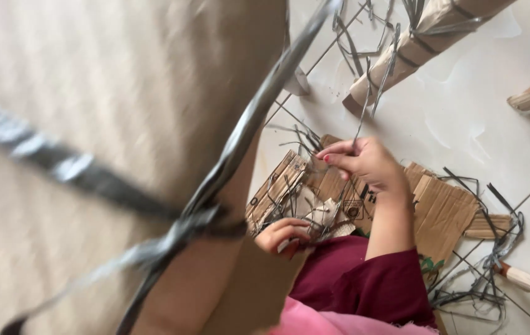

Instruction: Wrapping and tying thin strips around wooden poles to assemble or reinforce furniture legs.

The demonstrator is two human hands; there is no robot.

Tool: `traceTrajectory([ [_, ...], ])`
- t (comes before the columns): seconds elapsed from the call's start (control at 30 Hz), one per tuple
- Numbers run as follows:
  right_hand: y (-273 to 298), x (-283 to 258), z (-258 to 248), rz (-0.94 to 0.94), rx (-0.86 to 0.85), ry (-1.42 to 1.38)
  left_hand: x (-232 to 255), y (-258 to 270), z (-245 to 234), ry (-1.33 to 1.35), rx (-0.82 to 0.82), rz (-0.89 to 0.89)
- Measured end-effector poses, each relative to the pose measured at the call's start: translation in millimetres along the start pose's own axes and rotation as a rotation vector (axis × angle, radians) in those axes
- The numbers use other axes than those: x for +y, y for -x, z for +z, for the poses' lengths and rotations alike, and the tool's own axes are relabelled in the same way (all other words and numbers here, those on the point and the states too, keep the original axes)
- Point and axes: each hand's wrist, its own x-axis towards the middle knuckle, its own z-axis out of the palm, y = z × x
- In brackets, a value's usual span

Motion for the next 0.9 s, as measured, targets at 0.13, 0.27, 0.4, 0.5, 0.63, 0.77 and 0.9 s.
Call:
traceTrajectory([
  [0.13, 40.4, -11.5, 10.0, -0.213, 0.031, -0.105, 59.8, -10.0, -18.0, 0.106, -0.016, -0.513],
  [0.27, 74.6, -12.4, 37.8, -0.317, -0.141, -0.091, 118.4, 11.1, -33.1, 0.227, -0.02, -1.032],
  [0.4, 95.2, 14.1, 77.5, -0.276, -0.094, 0.058, 82.9, 65.7, -22.1, 0.635, 0.336, -0.382],
  [0.5, 125.2, -5.1, 131.1, -0.262, -0.209, 0.103, 87.8, 79.4, -29.4, 0.843, 0.378, -0.193],
  [0.63, 137.3, 2.5, 170.1, -0.276, -0.281, 0.274, 99.3, 103.3, -46.8, 0.759, 0.63, -0.275],
  [0.77, 156.2, 6.0, 184.1, -0.283, -0.137, 0.409, 106.4, 127.3, -62.2, 0.731, 0.638, -0.313],
  [0.9, 177.8, 16.8, 187.6, -0.16, 0.04, 0.534, 111.1, 142.4, -57.9, 0.733, 0.687, -0.288],
])
